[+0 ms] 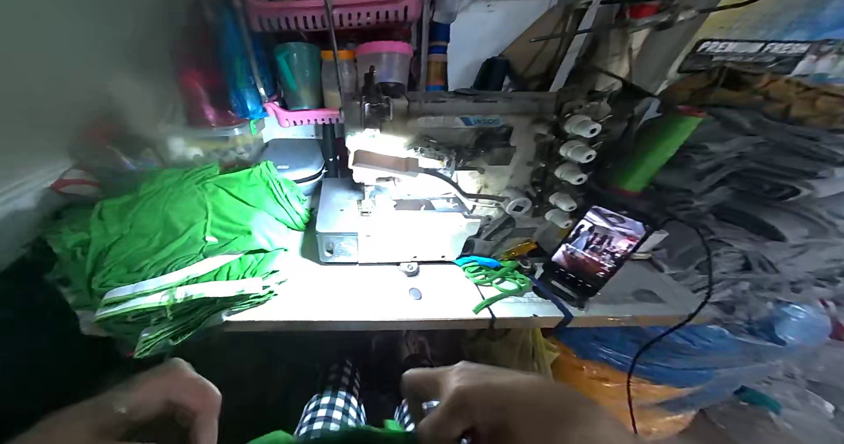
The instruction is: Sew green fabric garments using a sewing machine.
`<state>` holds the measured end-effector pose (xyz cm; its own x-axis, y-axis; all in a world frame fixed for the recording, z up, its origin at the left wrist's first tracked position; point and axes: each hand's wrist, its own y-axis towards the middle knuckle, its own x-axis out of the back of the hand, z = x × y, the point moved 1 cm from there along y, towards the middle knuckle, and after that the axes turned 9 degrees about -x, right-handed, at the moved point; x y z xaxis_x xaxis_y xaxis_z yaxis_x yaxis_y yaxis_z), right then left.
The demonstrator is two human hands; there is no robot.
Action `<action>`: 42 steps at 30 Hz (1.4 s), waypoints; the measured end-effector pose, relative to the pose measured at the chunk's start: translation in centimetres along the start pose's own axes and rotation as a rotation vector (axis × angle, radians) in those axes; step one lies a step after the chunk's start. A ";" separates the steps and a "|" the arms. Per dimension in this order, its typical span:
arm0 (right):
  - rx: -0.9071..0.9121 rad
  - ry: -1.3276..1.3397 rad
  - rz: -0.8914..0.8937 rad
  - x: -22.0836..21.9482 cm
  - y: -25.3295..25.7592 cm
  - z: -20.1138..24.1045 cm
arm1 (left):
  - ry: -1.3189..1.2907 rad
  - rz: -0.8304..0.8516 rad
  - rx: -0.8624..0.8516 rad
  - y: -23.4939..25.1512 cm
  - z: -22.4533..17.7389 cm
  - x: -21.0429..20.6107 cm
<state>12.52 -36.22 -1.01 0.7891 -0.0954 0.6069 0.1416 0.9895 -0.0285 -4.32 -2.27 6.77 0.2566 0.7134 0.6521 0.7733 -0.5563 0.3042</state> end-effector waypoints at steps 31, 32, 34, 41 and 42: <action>0.309 0.047 0.427 -10.7 15.6 2.5 | -0.049 -0.701 0.265 -21.0 -14.2 -3.9; 0.287 0.091 0.365 -9.5 15.4 2.3 | 0.051 -0.588 0.296 -20.0 -12.3 -1.3; 0.218 0.140 0.225 -7.4 14.8 1.5 | 0.293 -0.470 0.405 -15.8 -8.2 2.6; 0.012 0.234 -0.096 -3.7 11.3 -2.2 | 0.735 -0.335 0.548 -0.4 11.4 5.1; -0.034 0.241 -0.158 -3.1 10.7 -1.6 | 0.762 -0.279 0.663 0.7 13.2 4.8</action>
<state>12.59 -25.56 -4.47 0.8741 -0.2753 0.4002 0.2910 0.9565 0.0224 5.11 6.39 0.90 -0.2350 0.1954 0.9522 0.9708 0.0964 0.2198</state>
